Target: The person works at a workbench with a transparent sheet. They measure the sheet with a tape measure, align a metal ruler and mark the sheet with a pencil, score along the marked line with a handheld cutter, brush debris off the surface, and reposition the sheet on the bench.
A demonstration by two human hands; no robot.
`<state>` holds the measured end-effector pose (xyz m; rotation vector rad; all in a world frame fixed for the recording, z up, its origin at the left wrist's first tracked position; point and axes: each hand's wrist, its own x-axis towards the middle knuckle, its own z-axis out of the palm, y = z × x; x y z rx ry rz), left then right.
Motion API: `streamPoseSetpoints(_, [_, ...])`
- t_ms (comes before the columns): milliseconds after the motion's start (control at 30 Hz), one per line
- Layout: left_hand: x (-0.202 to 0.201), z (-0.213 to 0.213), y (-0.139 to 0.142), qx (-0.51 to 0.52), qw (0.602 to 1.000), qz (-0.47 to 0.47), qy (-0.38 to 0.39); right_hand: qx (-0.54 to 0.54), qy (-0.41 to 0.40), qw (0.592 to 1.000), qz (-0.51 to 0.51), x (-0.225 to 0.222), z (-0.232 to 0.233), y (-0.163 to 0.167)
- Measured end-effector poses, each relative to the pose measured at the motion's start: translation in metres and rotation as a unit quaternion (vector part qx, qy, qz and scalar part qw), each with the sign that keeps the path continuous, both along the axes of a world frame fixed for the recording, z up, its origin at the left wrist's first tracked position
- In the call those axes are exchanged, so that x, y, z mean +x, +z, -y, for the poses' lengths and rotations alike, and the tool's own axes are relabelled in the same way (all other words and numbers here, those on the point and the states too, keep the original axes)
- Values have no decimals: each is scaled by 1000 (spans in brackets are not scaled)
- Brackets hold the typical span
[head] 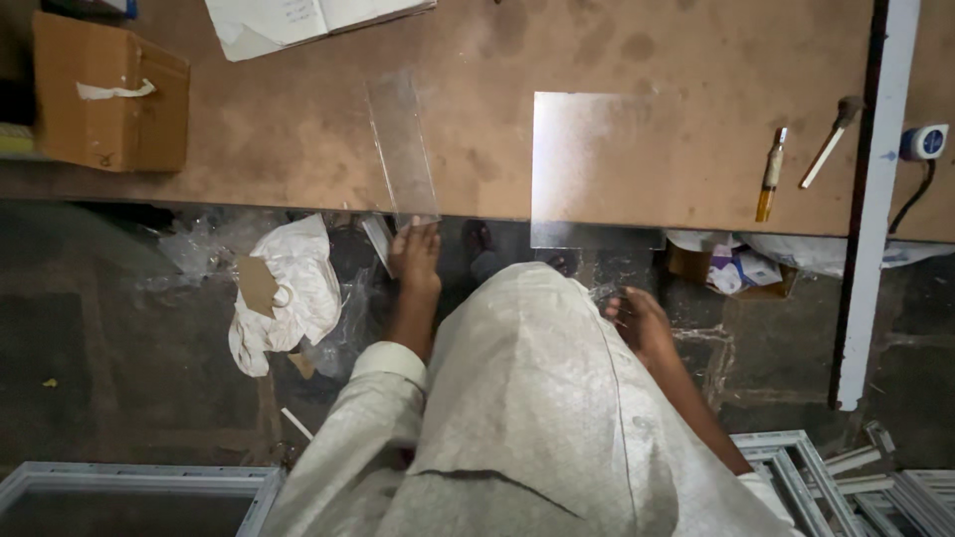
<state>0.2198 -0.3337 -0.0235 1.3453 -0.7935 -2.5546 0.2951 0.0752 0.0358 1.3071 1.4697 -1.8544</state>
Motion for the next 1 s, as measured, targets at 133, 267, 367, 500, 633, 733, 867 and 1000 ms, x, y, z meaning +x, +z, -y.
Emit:
streamPoseSetpoints(133, [-2,7,0,-27,999,-21,-32,18,7,1000,14,-7,0,11])
streamPoseSetpoints(267, [1,17,17,-222,975,-26,16,30,51,998,-28,-13,5,19])
streamPoseSetpoints(367, [-15,50,53,-399,912,82,-59,18,79,995,-66,-21,10,27])
streamPoseSetpoints(500, [-44,83,119,-667,729,-36,-149,-20,91,988,-122,-49,28,43])
streamPoseSetpoints(633, [-85,76,181,-595,777,-49,-197,-54,115,981,-147,-87,53,67])
streamPoseSetpoints(733, [-99,46,226,-603,751,-79,-259,-39,163,967,-193,-117,58,86])
streamPoseSetpoints(867, [-104,-18,269,-605,689,-145,-371,120,280,871,-385,-178,23,92])
streamPoseSetpoints(1000, [-116,-97,288,-508,703,-211,-451,-37,221,901,-372,-222,-48,88])
